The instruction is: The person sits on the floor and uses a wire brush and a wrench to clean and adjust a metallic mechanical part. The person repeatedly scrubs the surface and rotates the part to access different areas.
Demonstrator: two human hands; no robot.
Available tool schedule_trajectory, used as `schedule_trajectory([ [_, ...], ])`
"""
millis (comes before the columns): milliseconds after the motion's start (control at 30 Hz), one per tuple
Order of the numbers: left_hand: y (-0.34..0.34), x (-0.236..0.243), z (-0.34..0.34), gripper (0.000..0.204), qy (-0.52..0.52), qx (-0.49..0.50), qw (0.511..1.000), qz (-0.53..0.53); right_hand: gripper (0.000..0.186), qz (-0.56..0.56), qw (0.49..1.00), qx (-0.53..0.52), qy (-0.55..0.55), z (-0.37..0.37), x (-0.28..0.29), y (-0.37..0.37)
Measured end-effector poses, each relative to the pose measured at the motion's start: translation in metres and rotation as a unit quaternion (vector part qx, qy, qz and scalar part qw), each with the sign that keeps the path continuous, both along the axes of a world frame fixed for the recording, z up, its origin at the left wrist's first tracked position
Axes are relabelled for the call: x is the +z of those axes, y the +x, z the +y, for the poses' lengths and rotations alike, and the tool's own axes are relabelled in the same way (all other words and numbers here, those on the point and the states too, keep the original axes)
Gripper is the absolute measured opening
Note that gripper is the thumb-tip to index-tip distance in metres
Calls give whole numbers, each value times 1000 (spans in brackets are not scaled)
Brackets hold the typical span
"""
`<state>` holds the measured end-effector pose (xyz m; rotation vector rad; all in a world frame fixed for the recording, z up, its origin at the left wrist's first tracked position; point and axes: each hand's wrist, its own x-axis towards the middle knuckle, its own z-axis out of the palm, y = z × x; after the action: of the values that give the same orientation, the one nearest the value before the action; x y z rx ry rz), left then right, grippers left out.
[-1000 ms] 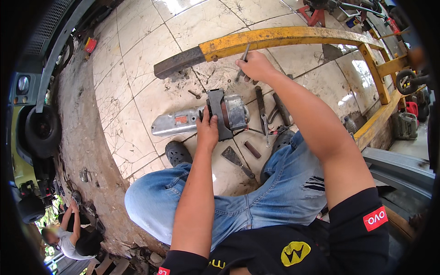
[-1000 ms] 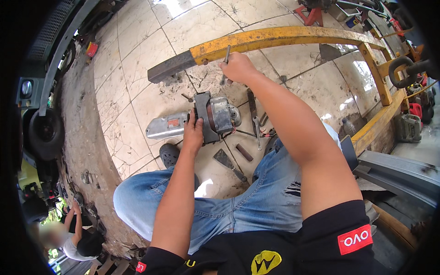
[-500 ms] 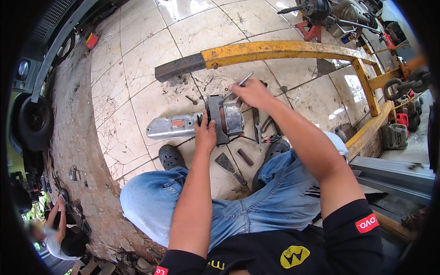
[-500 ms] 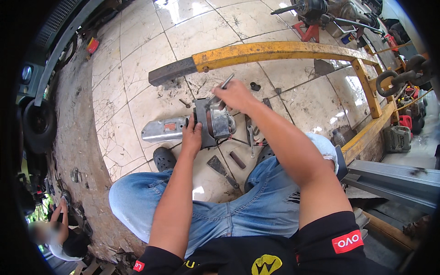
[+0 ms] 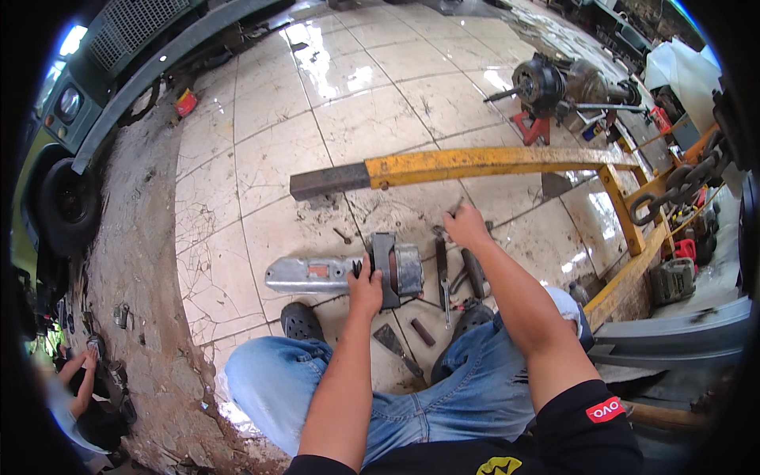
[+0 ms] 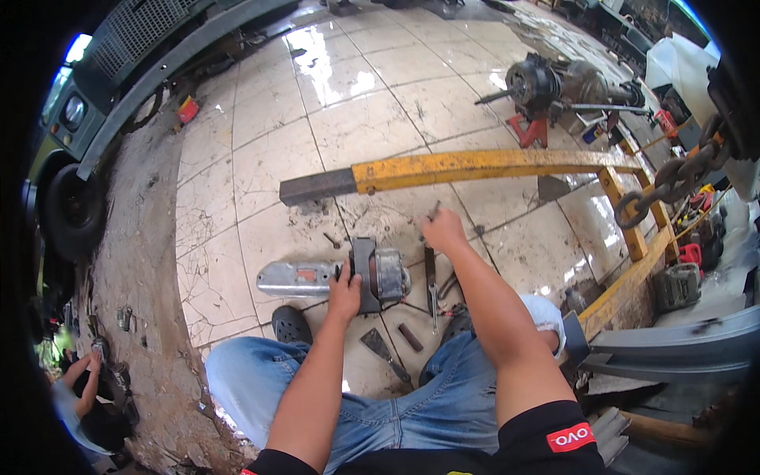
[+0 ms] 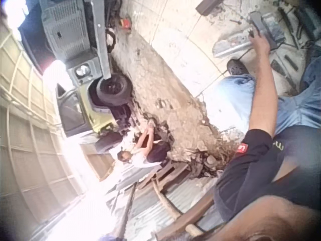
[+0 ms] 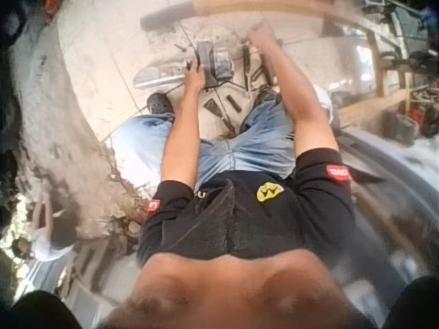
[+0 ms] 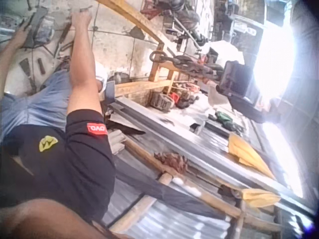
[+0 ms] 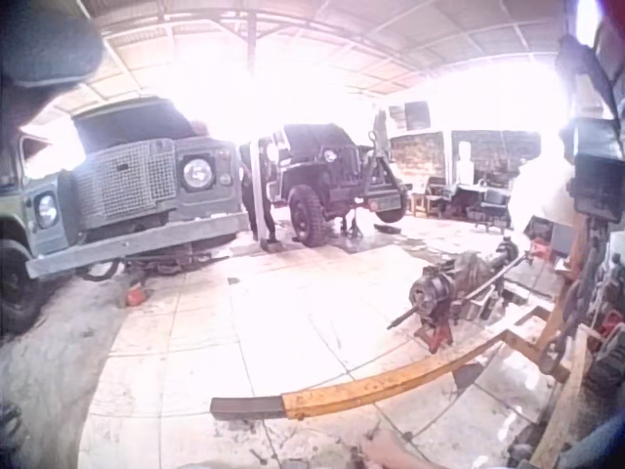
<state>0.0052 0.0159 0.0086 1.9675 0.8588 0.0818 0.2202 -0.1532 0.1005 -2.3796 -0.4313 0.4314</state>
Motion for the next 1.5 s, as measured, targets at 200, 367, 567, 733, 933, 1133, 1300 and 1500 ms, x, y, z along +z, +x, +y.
schedule_trajectory([
  [200, -19, -7, 20, 57, -33, 33, 999, -8, 31, 223, 950, 56, 210, 50, 20, -58],
  [367, -10, -3, 12, 57, -50, 32, 998, -15, 30, 191, 957, -125, 179, 13, -3, -15],
  [567, -13, 4, 11, 55, -55, 48, 997, -8, 30, 245, 954, -24, 172, 30, 0, -52],
  [733, -10, 13, 10, 55, -72, 43, 996, -3, 31, 151, 968, -147, 140, -7, -8, -7],
  [933, -11, 11, 13, 55, -75, 48, 996, 5, 32, 196, 972, 9, 131, 30, 4, -54],
  [1133, -15, 9, 17, 55, -60, 49, 997, 9, 33, 205, 952, -98, 203, 23, 17, -32],
  [1300, -8, 12, 11, 55, -62, 43, 997, 14, 31, 153, 978, -18, 140, 33, 9, -47],
  [1500, -16, 7, 18, 55, -53, 34, 998, 7, 37, 141, 982, 44, 121, 50, 16, -35],
])
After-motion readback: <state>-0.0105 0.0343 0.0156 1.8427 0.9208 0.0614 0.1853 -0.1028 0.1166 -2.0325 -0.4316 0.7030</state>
